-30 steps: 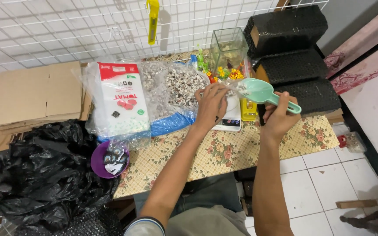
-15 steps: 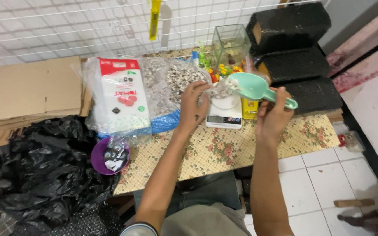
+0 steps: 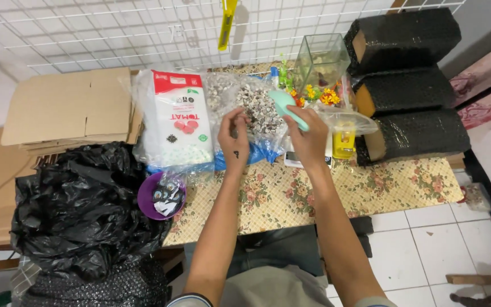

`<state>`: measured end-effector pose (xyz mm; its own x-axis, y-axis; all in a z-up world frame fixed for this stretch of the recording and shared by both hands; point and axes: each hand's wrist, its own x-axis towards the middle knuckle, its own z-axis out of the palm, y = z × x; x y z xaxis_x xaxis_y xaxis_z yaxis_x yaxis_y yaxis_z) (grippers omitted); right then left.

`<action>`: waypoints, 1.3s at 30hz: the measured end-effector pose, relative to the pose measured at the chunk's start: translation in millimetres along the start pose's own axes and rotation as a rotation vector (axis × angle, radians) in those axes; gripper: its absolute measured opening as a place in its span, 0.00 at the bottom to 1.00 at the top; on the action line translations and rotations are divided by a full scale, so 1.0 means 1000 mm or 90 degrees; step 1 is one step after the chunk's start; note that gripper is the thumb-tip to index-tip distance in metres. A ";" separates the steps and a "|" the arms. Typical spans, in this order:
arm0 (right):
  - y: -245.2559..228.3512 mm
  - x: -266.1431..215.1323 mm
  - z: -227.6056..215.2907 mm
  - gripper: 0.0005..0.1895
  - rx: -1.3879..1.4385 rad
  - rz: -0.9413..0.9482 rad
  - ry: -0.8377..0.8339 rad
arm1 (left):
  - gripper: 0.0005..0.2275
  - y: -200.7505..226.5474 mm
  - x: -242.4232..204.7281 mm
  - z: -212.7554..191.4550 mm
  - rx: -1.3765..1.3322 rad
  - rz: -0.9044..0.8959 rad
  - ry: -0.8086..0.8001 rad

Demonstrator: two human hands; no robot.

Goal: Packaging fish food by scooping it from a large bag into smaller bags and weighing them on a scale.

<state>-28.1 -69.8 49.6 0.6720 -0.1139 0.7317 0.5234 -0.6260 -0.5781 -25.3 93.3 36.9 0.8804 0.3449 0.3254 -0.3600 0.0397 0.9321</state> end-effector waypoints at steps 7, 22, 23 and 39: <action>-0.013 0.014 -0.061 0.10 0.170 0.039 0.136 | 0.09 -0.005 -0.014 0.015 0.221 0.339 -0.112; -0.002 0.014 -0.126 0.21 0.156 0.183 0.350 | 0.04 -0.035 -0.061 0.059 0.322 0.425 -0.603; 0.002 0.011 -0.126 0.20 0.156 0.187 0.376 | 0.03 -0.037 -0.062 0.059 0.319 0.423 -0.601; -0.012 -0.005 -0.149 0.17 0.178 0.216 0.486 | 0.13 0.014 0.006 0.014 0.413 0.163 -0.217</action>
<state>-115.7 -176.8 107.1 0.3331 -0.8063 0.4887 0.5358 -0.2646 -0.8018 -20.7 82.5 53.7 0.8785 -0.0421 0.4758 -0.4046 -0.5952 0.6943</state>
